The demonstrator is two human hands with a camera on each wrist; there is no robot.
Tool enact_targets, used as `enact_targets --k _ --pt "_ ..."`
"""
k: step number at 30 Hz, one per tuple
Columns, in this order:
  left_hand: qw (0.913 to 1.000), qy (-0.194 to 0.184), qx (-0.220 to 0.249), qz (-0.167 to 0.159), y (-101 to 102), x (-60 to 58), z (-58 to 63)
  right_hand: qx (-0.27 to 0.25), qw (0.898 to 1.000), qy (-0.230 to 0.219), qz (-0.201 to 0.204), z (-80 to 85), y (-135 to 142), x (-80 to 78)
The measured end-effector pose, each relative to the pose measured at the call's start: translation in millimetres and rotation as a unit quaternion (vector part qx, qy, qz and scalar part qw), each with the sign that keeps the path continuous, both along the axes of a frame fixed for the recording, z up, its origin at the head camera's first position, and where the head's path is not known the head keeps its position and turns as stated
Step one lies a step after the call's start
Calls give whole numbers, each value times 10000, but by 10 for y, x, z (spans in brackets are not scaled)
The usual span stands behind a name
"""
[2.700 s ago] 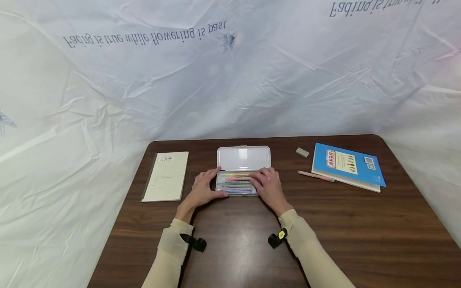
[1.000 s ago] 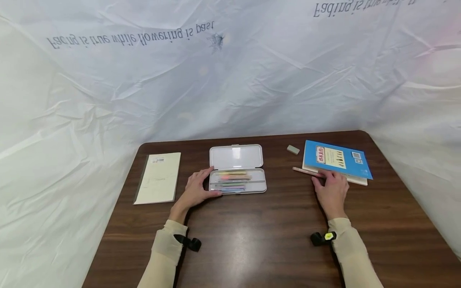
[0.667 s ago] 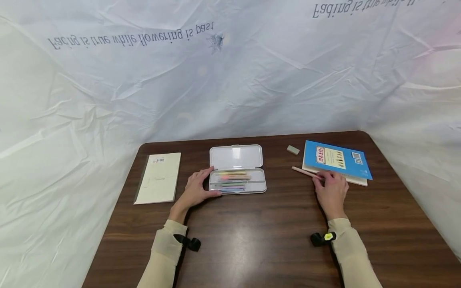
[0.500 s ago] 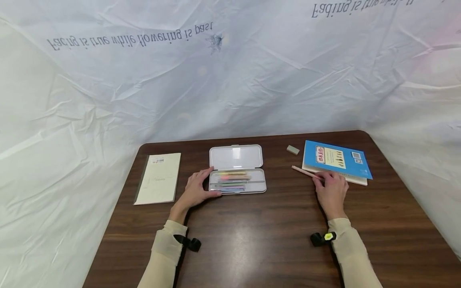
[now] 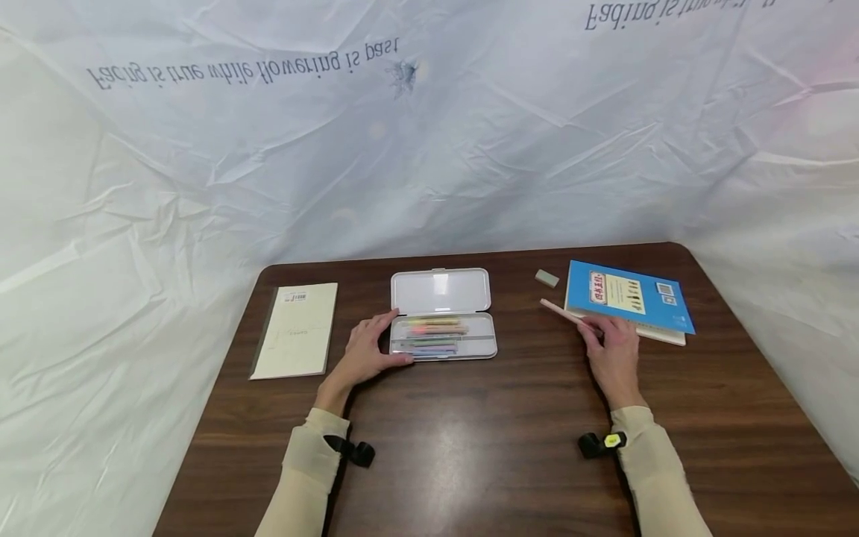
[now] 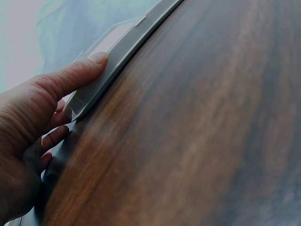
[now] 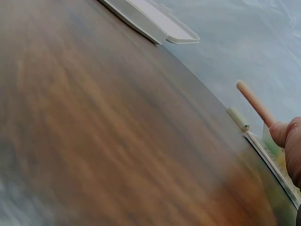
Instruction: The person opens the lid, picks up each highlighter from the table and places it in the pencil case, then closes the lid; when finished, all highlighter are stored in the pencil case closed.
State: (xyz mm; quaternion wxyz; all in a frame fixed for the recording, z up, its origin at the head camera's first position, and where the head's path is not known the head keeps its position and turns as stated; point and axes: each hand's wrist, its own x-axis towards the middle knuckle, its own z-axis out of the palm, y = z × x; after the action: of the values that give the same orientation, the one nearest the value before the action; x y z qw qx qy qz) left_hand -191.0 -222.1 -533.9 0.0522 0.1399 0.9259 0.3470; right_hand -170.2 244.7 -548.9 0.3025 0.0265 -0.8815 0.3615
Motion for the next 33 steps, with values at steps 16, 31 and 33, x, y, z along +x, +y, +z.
enact_targets --k 16,31,33 --pt "10000 41 -71 41 -14 -11 23 -39 9949 323 955 -15 -586 -164" --pt "9999 -3 -76 110 5 18 17 125 9863 279 1620 5 -1334 -299" --pt "9999 0 -63 115 10 30 13 221 9853 268 1674 10 -1417 -316"
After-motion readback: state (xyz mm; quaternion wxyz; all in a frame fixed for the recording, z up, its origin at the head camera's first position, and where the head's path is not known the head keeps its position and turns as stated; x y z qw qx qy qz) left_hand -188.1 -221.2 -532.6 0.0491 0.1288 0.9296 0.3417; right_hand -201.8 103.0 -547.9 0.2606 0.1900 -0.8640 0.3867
